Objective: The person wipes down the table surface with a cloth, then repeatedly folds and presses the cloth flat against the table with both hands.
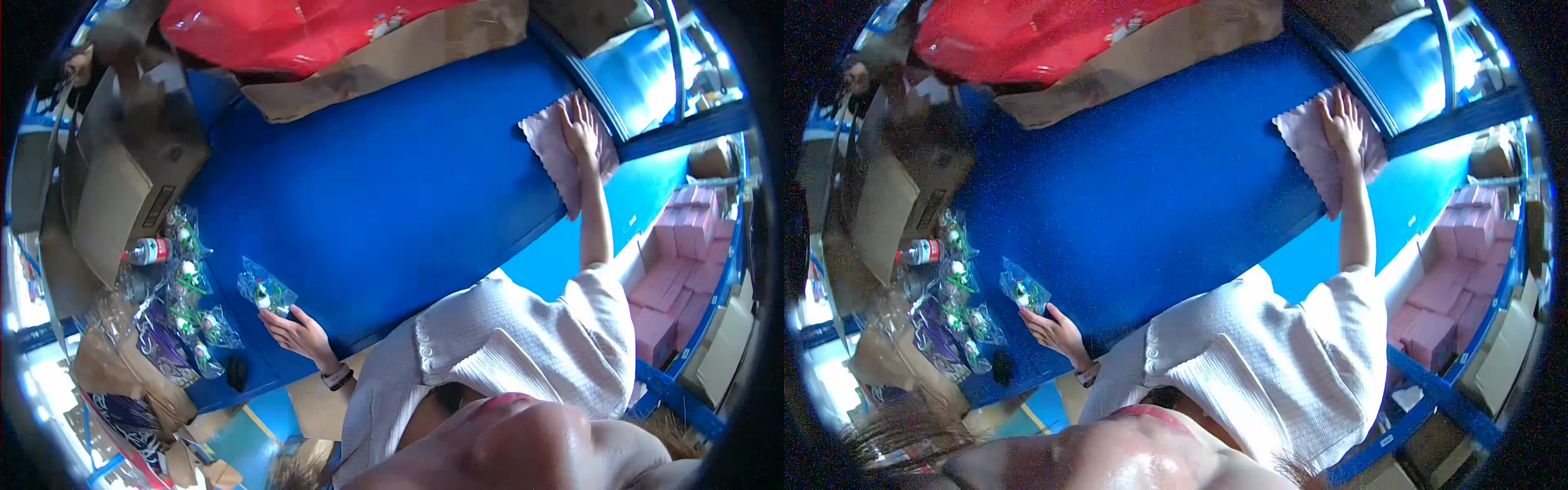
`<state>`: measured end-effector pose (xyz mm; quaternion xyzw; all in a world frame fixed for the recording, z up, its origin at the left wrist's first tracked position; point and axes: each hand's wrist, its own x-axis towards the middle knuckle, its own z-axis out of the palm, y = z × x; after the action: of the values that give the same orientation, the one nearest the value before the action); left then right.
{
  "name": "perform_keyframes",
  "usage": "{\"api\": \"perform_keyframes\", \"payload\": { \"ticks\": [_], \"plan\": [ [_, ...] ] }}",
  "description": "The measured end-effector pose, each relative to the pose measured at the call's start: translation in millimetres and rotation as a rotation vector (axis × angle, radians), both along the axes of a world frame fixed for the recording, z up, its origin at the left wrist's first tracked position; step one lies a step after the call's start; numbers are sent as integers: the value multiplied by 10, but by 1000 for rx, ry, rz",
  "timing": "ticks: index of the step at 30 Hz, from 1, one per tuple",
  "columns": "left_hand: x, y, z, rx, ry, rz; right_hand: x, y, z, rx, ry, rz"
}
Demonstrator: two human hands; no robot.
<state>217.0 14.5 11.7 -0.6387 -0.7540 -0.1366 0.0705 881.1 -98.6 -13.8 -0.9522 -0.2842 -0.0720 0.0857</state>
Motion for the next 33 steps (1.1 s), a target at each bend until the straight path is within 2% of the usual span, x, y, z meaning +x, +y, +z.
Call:
{"api": "perform_keyframes", "payload": {
  "ticks": [4, 7, 10, 11, 12, 15, 16, 17, 19, 20, 22, 23, 25, 27, 30, 32, 33],
  "plan": [
    [59, 3, 26, 8, 47, -5, -427, 256, -27, -8, -91, 62],
    [60, 4, 54, 29, 61, 46, -1096, 723, 44, 48, -141, 212],
    [93, -6, 65, 27, 42, 21, -1863, 1197, 159, 224, -196, 440],
    [98, -25, 62, 37, 36, 63, -2151, 1327, 270, 174, -79, 530],
    [104, -37, 56, 74, 22, 53, -2434, 1454, 185, 317, -227, 691],
    [103, -48, 61, 200, -9, 2, -3344, 1623, 290, 338, 38, 1053],
    [79, -52, 62, 217, -8, 26, -3628, 1626, 219, 415, 45, 1199],
    [65, -34, 51, 211, -22, 32, -3893, 1665, -171, 358, 182, 1314],
    [41, -18, 1, 198, -57, 36, -4301, 1382, 484, 160, 144, 1570],
    [47, -22, -13, 189, -76, 36, -4470, 1273, 345, 235, 254, 1674],
    [17, -19, -24, 194, -114, 45, -4564, 1052, 369, 251, 179, 1906],
    [-10, -4, -36, 189, -145, 34, -4535, 1035, 351, 251, 162, 1925],
    [-2, -13, -22, 170, -198, 7, -4474, 1018, 318, 213, 339, 2076],
    [48, -23, -39, 176, -200, 17, -4287, 970, 297, 200, 251, 2153],
    [34, -18, 18, 173, -181, -10, -3934, 878, 420, 146, 369, 2163],
    [42, 16, 33, 180, -183, -6, -3727, 781, 345, 175, 499, 1942],
    [46, 15, 23, 179, -185, -4, -3673, 758, 414, 182, 493, 1951]
  ]
}}
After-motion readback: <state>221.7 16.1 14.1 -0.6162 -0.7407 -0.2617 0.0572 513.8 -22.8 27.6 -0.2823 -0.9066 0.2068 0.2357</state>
